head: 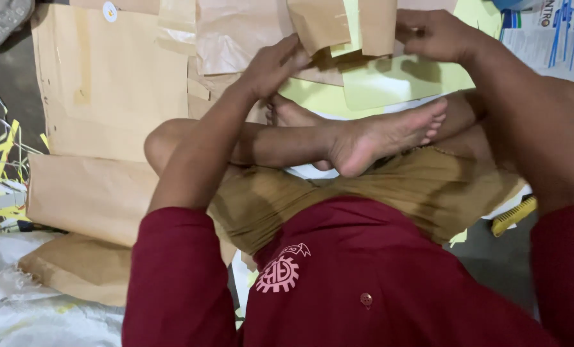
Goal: The recorder is wrapping stacks of printed cards in brown paper and securing the packages with tape.
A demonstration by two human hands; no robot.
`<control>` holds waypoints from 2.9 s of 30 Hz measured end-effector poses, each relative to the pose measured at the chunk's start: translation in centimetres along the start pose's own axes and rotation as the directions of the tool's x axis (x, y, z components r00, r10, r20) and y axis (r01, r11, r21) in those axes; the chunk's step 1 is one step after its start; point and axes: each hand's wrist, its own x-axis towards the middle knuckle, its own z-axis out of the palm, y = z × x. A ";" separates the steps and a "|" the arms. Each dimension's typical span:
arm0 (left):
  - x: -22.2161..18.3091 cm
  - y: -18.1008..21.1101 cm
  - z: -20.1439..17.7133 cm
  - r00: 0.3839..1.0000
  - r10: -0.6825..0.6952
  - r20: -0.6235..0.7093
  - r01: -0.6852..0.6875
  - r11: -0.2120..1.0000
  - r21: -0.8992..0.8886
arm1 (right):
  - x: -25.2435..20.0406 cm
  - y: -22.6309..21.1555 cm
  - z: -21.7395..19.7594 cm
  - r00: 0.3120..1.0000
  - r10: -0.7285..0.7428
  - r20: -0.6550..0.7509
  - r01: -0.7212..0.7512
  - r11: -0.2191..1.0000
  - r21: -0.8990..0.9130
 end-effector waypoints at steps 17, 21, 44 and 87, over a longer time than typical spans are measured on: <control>7.5 -4.6 2.0 0.815 0.341 0.469 -0.566 0.293 0.771 | 4.8 -1.6 3.2 0.888 -0.291 0.356 0.350 -0.075 -0.934; 6.9 -3.9 1.7 0.790 0.395 0.468 -0.603 0.363 0.710 | 4.5 -1.1 4.6 0.913 -0.214 0.348 0.384 0.159 -0.910; 8.3 0.1 6.3 0.867 -0.289 -0.406 -0.113 0.679 -0.725 | 6.0 -2.1 5.8 0.828 0.282 -0.484 0.120 0.755 0.645; 8.5 -3.7 7.8 0.821 -0.032 -0.571 -0.378 0.718 -0.584 | 7.1 1.1 4.1 0.824 0.038 -0.566 0.254 0.867 0.428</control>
